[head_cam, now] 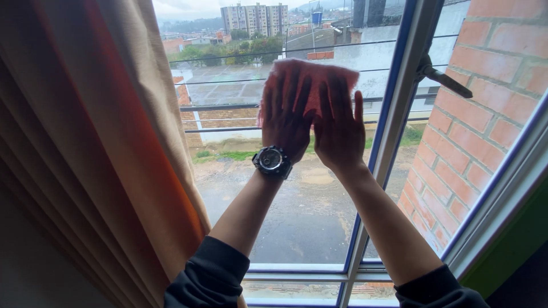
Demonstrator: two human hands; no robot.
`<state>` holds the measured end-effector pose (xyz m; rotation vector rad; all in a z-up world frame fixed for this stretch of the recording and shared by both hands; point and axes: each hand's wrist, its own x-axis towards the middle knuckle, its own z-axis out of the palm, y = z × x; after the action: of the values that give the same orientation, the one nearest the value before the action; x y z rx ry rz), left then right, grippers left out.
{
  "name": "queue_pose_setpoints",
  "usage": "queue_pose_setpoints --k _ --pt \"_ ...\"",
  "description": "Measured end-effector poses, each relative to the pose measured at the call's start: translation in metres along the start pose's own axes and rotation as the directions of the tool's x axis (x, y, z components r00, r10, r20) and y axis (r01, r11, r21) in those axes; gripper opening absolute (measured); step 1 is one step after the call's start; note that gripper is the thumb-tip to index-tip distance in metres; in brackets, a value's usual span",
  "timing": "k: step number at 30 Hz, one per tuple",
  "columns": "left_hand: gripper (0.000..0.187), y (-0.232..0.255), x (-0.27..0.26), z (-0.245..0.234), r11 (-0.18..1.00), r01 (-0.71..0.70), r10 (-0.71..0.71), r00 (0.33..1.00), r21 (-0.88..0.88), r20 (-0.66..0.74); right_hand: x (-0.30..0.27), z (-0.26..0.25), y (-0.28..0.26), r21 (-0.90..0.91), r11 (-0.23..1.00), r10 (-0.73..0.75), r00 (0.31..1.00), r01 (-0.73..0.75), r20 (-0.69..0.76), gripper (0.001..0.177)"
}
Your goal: The person wipes a window and windowsill using a pink cloth. They move the curtain aside to reach the frame and continue wiping the glass and sill.
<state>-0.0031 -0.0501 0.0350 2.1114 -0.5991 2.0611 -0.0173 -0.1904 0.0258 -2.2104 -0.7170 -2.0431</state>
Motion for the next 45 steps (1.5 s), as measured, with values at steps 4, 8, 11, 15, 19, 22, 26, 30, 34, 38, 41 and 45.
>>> queue_pose_setpoints --k 4,8,11,15,19,22,26,30,34,38,41,45 --pt "0.062 0.033 -0.019 0.016 1.0 -0.011 0.011 1.0 -0.03 0.011 -0.039 -0.001 0.016 -0.029 0.999 0.045 0.999 -0.045 0.008 0.055" --pt "0.065 0.055 -0.06 0.029 0.997 0.008 -0.003 0.998 -0.079 0.07 -0.082 -0.006 0.015 -0.093 0.993 0.081 0.996 -0.077 0.033 0.057" --pt "0.062 0.06 -0.094 0.025 0.996 0.01 0.0 0.994 -0.087 0.111 -0.116 -0.005 0.005 -0.106 0.99 0.104 0.99 -0.095 0.09 0.06" --pt "0.056 0.051 -0.143 0.019 0.997 0.015 -0.005 0.99 -0.073 0.14 -0.147 0.001 -0.016 -0.132 0.99 0.06 0.987 -0.04 0.151 0.058" --pt "0.058 0.031 -0.173 0.002 0.999 0.029 -0.025 0.985 -0.022 0.171 -0.155 0.011 -0.045 -0.074 0.997 0.029 0.987 -0.018 0.155 0.059" --pt "0.068 0.013 -0.17 -0.002 0.997 0.07 -0.072 0.977 0.015 0.2 -0.136 0.014 -0.063 -0.051 0.999 0.012 0.985 -0.003 0.175 0.061" --pt "0.061 -0.006 -0.123 -0.008 0.993 0.094 -0.105 0.979 0.067 0.174 -0.088 0.02 -0.065 0.011 1.0 0.014 0.998 -0.015 0.067 0.057" --pt "0.06 -0.017 -0.054 -0.005 0.996 0.053 -0.06 0.991 0.066 0.118 -0.036 0.019 -0.043 -0.106 0.994 0.025 1.0 -0.023 0.018 0.058" --pt "0.056 0.003 0.011 0.0 0.999 0.015 -0.018 0.998 0.048 0.062 0.001 0.001 -0.007 -0.093 0.994 0.056 0.998 -0.054 0.022 0.058" --pt "0.053 0.032 0.048 0.004 1.0 -0.014 0.017 0.985 -0.02 0.169 0.01 -0.019 0.024 -0.073 0.994 0.085 0.996 -0.082 0.039 0.05" --pt "0.055 0.043 0.043 0.019 0.998 -0.044 0.05 0.985 -0.036 0.168 -0.003 -0.023 0.034 -0.096 0.988 0.126 0.99 -0.12 0.065 0.052" --pt "0.057 0.055 0.016 0.035 0.993 -0.108 0.112 0.991 -0.055 0.068 -0.026 -0.034 0.023 -0.17 0.965 0.216 0.974 -0.201 0.072 0.06"
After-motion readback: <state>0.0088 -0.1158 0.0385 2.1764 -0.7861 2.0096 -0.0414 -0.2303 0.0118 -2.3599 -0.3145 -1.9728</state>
